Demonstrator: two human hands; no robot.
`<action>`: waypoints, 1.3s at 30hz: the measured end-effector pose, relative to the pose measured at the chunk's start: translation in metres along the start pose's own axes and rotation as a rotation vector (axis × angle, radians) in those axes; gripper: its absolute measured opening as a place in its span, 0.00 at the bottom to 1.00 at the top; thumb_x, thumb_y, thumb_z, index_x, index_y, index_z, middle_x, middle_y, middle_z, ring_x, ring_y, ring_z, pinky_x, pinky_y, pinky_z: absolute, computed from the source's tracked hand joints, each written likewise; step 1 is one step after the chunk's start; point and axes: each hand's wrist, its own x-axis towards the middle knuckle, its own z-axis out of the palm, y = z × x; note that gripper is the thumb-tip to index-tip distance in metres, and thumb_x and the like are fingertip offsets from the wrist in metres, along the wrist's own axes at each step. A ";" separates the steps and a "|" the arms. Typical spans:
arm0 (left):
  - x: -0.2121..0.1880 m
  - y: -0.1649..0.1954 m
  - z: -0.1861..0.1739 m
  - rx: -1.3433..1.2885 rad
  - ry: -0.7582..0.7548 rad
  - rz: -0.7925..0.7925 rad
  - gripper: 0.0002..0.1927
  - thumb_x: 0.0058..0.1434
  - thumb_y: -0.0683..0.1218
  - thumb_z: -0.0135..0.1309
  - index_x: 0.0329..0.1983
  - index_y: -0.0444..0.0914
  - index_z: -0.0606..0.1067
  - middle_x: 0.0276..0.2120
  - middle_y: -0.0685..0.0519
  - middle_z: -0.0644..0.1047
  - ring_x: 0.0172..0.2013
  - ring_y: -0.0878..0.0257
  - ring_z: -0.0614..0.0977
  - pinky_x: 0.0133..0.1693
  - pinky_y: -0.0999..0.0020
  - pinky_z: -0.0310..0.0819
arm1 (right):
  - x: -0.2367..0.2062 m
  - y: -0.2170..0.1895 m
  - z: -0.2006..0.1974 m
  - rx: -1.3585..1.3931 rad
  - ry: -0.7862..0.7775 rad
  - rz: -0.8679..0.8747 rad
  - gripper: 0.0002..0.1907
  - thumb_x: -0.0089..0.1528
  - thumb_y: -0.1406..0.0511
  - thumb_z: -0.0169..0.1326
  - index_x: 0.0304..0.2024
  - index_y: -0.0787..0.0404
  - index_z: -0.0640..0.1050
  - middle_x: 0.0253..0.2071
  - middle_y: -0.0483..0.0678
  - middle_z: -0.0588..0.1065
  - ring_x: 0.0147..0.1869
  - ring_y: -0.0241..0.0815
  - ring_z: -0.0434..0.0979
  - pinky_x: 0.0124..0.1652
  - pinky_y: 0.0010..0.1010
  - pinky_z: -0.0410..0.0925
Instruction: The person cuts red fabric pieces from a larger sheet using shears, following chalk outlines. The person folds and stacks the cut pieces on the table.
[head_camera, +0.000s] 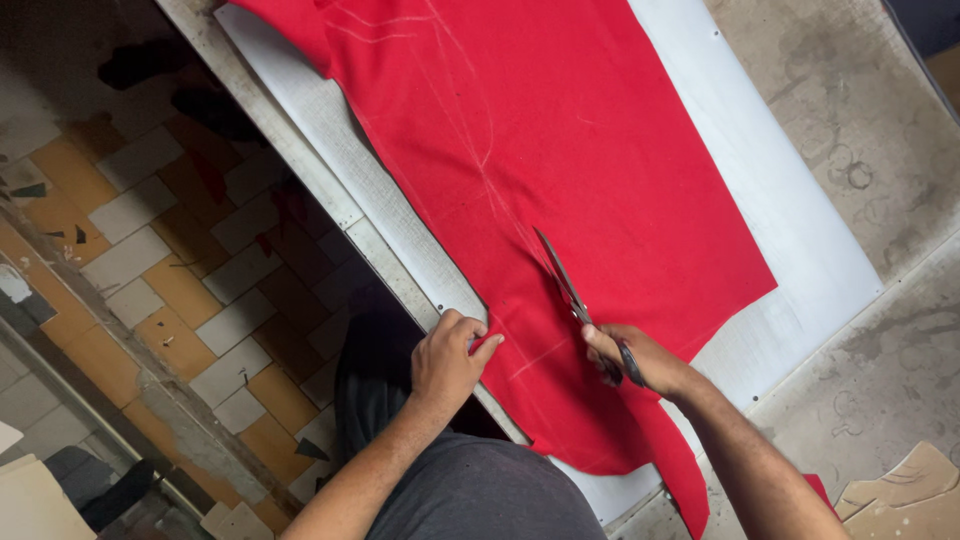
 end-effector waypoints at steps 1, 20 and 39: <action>0.001 0.000 0.000 -0.018 -0.036 -0.041 0.16 0.58 0.56 0.65 0.35 0.40 0.79 0.33 0.55 0.75 0.24 0.63 0.80 0.29 0.65 0.78 | 0.006 -0.006 -0.001 -0.016 -0.010 -0.012 0.34 0.61 0.37 0.45 0.29 0.61 0.74 0.22 0.45 0.69 0.26 0.39 0.72 0.29 0.34 0.68; 0.007 -0.006 -0.005 -0.048 -0.120 -0.102 0.15 0.56 0.57 0.67 0.31 0.41 0.81 0.33 0.57 0.77 0.30 0.67 0.82 0.30 0.68 0.80 | 0.028 -0.034 -0.006 -0.049 0.143 0.051 0.29 0.58 0.43 0.59 0.22 0.61 0.74 0.16 0.45 0.69 0.19 0.38 0.71 0.20 0.31 0.66; 0.010 -0.006 -0.016 -0.063 -0.186 -0.143 0.15 0.55 0.58 0.67 0.31 0.42 0.81 0.33 0.59 0.78 0.30 0.67 0.82 0.31 0.68 0.79 | 0.063 -0.084 0.000 -0.085 0.199 0.013 0.28 0.55 0.45 0.64 0.20 0.62 0.75 0.13 0.46 0.69 0.15 0.38 0.70 0.16 0.30 0.63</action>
